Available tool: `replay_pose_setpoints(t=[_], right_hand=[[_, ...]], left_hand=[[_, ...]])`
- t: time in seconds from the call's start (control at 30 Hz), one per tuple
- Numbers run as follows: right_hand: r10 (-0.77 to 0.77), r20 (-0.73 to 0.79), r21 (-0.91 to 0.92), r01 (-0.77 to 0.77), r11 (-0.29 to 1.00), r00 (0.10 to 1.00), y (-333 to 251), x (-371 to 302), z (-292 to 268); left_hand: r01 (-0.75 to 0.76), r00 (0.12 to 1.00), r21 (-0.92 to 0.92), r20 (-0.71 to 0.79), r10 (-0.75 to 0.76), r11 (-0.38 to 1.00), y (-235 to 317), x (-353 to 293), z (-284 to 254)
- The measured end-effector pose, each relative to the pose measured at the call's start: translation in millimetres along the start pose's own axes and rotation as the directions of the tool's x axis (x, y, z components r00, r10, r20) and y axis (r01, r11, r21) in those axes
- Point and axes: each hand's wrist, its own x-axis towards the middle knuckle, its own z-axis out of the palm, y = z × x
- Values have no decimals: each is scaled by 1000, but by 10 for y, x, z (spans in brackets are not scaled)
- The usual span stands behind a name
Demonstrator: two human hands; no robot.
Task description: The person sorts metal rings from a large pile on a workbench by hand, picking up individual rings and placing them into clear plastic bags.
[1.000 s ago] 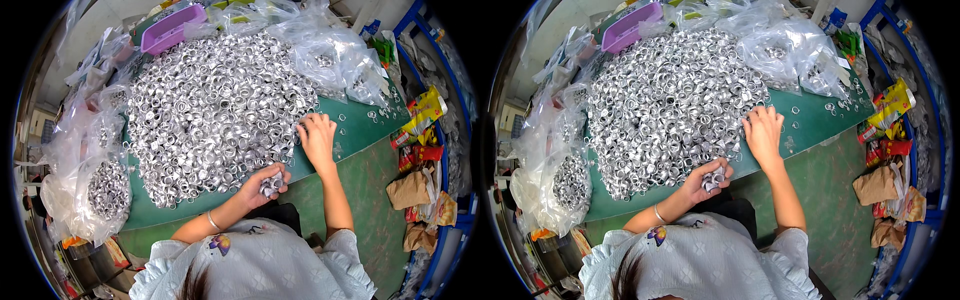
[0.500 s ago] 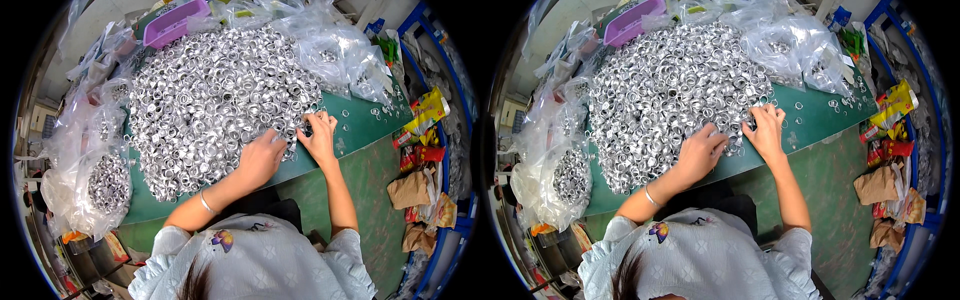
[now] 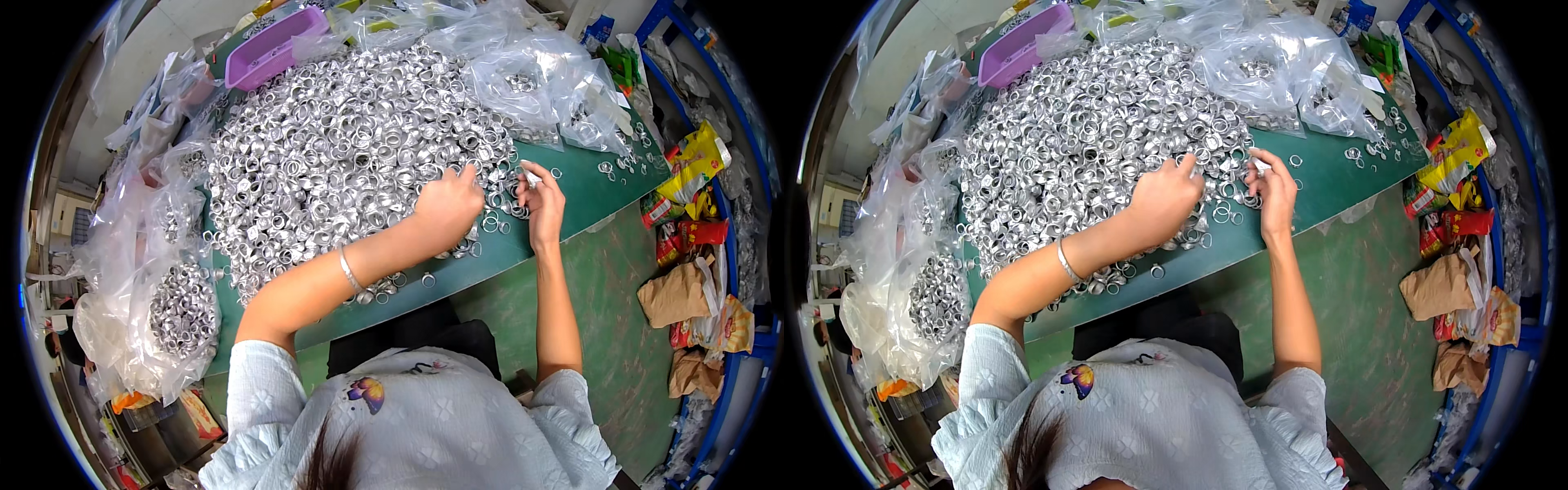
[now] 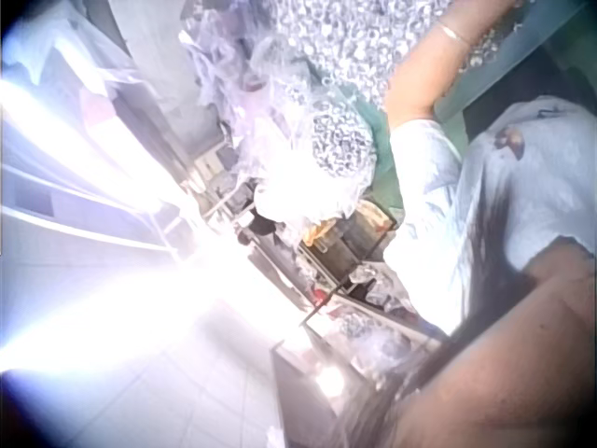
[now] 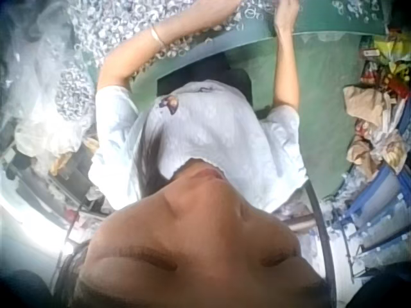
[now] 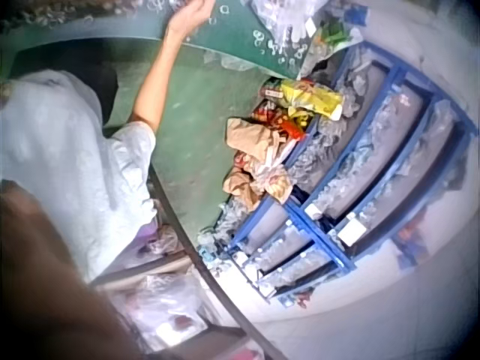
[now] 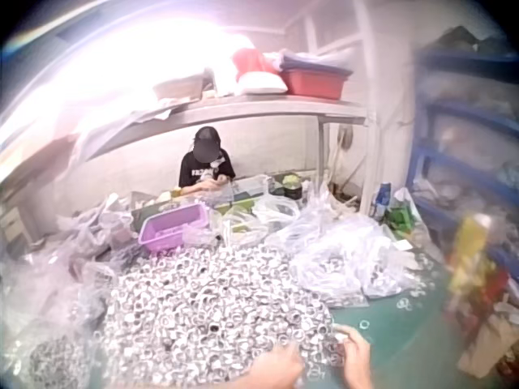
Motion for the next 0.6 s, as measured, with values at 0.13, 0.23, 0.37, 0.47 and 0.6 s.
replay_pose_setpoints(t=[0.13,0.23,0.37,0.47,0.6], right_hand=[[323,56,505,-306,807,945,-44,-93,-5],[276,-20,-139,-276,951,961,-203,-236,91],[41,226,-646,118,754,973,-197,-344,203],[-119,399,-751,398,526,909,-136,-438,381],[-206,364,-801,418,428,908,52,-420,192]], left_hand=[[172,907,-511,-252,-339,842,-106,12,-101],[375,816,-898,437,-379,-230,-231,-219,-286],[324,842,-535,539,-20,-780,-91,-774,-239],[280,874,-494,486,6,-823,14,-1018,-136],[244,875,-376,484,35,-894,125,-1216,-8]])
